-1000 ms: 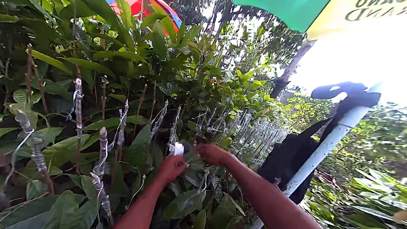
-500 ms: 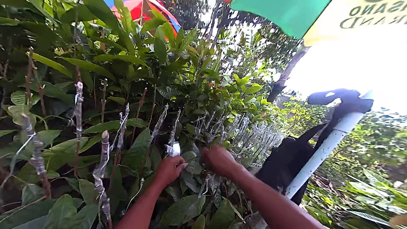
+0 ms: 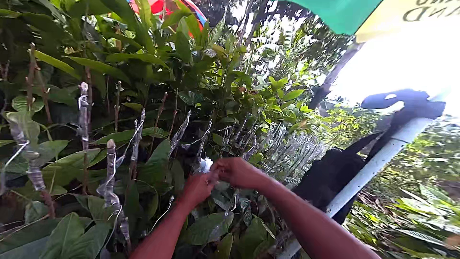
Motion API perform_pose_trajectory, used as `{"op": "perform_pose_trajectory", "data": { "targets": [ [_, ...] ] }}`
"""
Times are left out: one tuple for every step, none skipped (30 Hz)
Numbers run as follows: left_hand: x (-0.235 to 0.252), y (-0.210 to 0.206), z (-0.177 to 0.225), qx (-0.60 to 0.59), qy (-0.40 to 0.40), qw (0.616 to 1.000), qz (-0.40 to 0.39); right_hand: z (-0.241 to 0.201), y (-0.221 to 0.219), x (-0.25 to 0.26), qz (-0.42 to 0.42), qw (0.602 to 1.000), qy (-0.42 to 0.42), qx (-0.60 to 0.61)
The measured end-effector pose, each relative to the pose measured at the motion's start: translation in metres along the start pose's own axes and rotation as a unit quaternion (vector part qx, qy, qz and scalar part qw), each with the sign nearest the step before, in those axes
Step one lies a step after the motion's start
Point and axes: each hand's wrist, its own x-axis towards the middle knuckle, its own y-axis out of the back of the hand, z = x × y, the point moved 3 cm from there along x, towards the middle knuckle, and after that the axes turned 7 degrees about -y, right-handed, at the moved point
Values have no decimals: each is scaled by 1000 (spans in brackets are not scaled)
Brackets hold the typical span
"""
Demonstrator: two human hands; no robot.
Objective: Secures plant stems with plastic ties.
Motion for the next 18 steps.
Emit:
{"op": "perform_pose_trajectory", "data": {
  "targets": [
    [0, -5, 3, 21, -24, 999, -27, 13, 10, 11, -36, 999, -1, 16],
    [0, -8, 4, 28, -49, 997, -44, 31, 13, 21, -53, 999, -9, 0],
    [0, -8, 2, 24, -68, 996, -46, 50, 10, 29, -51, 998, -24, -42],
    [-1, -5, -1, 7, -79, 996, -38, 62, 2, 32, -36, 994, -40, -92],
    [-1, -2, -4, -16, -81, 996, -29, 65, -5, 31, -19, 989, -61, -134],
    [-1, 0, -4, -40, -72, 996, -26, 64, -12, 28, -5, 984, -80, -159],
    [-1, 2, -3, -62, -57, 996, -26, 61, -15, 24, 1, 982, -95, -163],
    [-1, 2, -2, -77, -44, 996, -26, 60, -17, 22, 2, 984, -107, -145],
    [-1, 2, -1, -86, -38, 995, -17, 63, -19, 20, 2, 987, -116, -109],
    [0, 1, -2, -91, -33, 995, 0, 67, -21, 18, 1, 991, -123, -61],
    [0, 1, -4, -93, -28, 995, 24, 71, -24, 14, 2, 992, -124, -15],
    [1, 3, -4, -96, -20, 994, 48, 70, -27, 9, 6, 992, -125, 15],
    [3, 5, -5, -101, -10, 992, 73, 65, -29, 2, 20, 993, -119, 16],
    [4, 8, -6, -113, 1, 989, 95, 55, -34, -8, 34, 994, -102, -3],
    [4, 11, -6, -127, 12, 986, 112, 41, -39, -18, 42, 996, -75, -28],
    [5, 13, -6, -137, 19, 983, 122, 27, -43, -27, 44, 997, -43, -39],
    [5, 14, -6, -136, 19, 982, 126, 15, -43, -32, 47, 999, -7, -24],
    [5, 12, -5, -121, 11, 985, 122, 6, -38, -34, 44, 999, 20, 19]
  ]
}}
